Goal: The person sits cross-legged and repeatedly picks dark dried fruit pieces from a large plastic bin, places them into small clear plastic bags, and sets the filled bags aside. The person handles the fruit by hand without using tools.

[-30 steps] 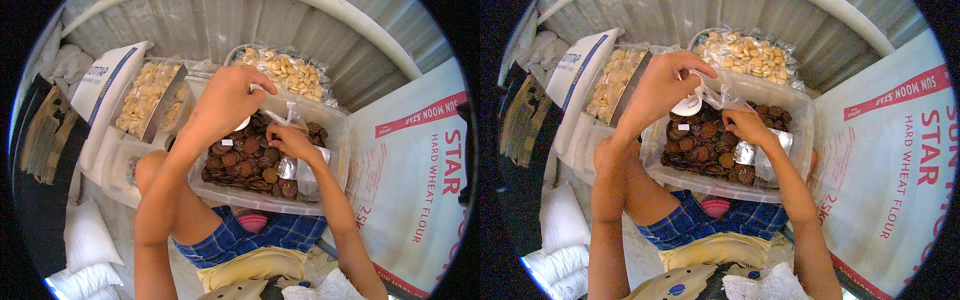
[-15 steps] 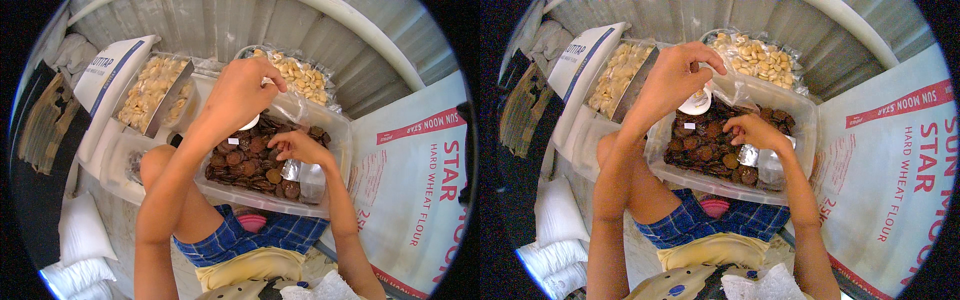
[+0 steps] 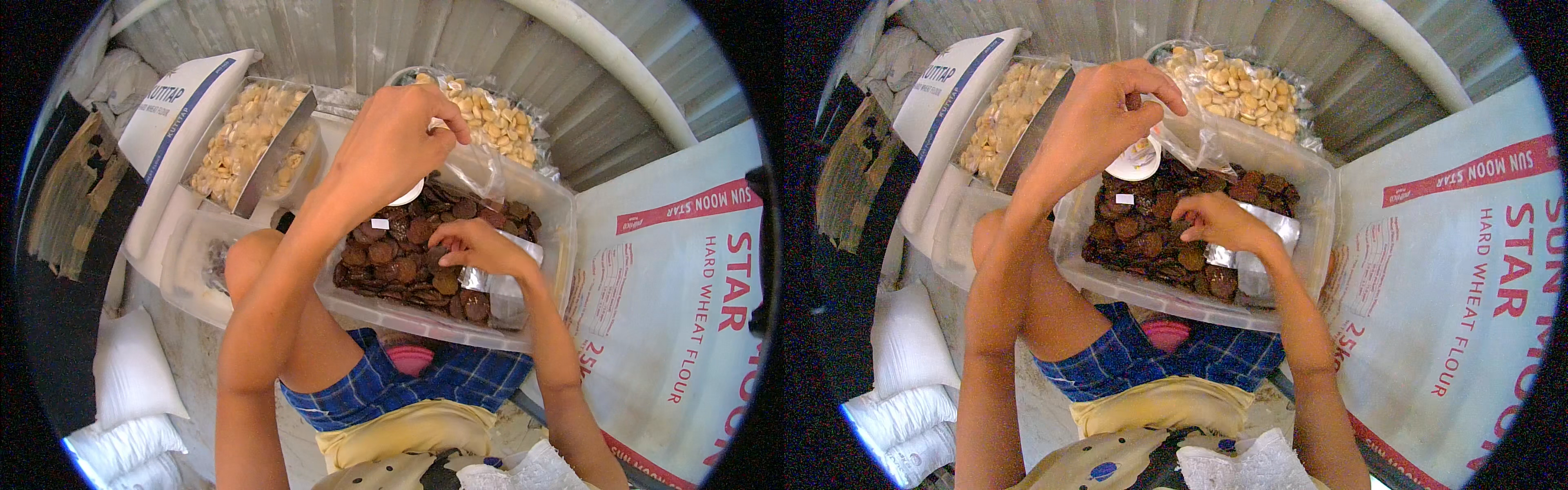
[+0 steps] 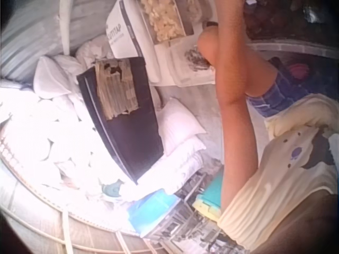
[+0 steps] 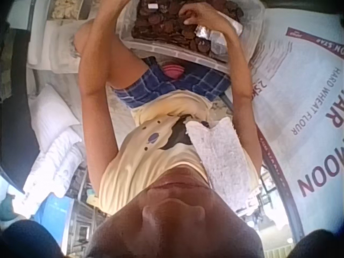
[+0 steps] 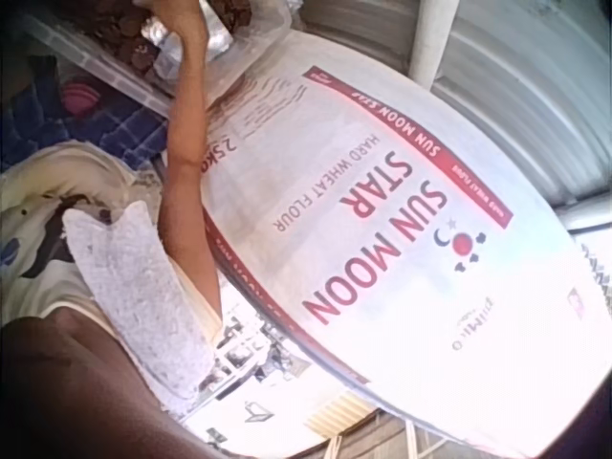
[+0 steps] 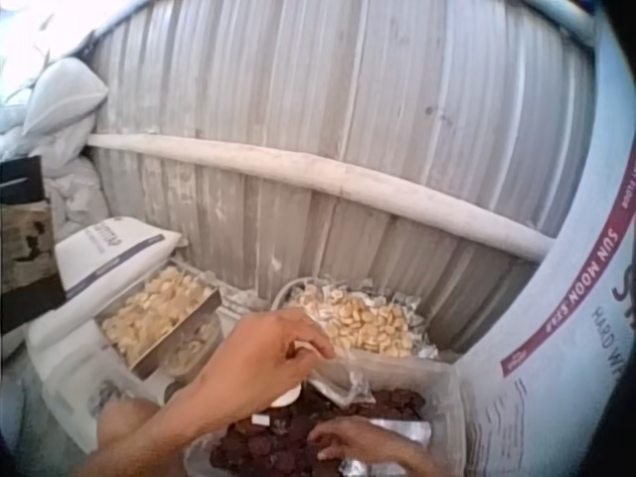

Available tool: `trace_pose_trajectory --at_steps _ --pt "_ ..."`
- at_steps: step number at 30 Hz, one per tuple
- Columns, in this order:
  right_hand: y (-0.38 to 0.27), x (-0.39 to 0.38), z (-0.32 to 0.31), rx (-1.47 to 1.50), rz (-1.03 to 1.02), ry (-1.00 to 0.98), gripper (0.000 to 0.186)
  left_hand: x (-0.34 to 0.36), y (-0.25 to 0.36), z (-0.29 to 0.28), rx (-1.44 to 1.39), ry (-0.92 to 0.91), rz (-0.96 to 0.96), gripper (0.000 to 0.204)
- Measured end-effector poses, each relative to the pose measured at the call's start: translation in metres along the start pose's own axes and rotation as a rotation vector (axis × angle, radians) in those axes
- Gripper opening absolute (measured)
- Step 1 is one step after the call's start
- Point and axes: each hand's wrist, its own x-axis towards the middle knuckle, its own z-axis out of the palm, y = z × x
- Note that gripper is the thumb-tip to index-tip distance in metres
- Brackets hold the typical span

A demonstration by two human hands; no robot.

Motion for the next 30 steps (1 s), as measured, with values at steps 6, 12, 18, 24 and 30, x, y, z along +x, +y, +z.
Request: trace_pose_trajectory --at_steps 6,12,18,24,30 --pt "-0.01 0.01 0.014 -0.325 0.045 -0.155 0.036 0.0 -0.003 0.001 -0.004 0.001 0.012 0.02" --pt "-0.008 -0.005 -0.023 -0.049 0.053 0.171 0.035 -0.001 -0.004 0.0 0.005 0.02 0.035 0.02" --pt "0.015 -0.005 0.0 -0.443 0.024 0.002 0.043 0.0 0.0 0.003 0.013 -0.032 -0.004 0.02" --pt "0.002 -0.003 -0.003 -0.385 0.003 -0.007 0.04 0.0 -0.002 0.002 -0.024 -0.035 -0.004 0.019" --pt "0.004 -0.001 -0.009 -0.052 0.064 0.065 0.044 -0.001 0.001 0.001 0.007 -0.042 -0.003 0.019"
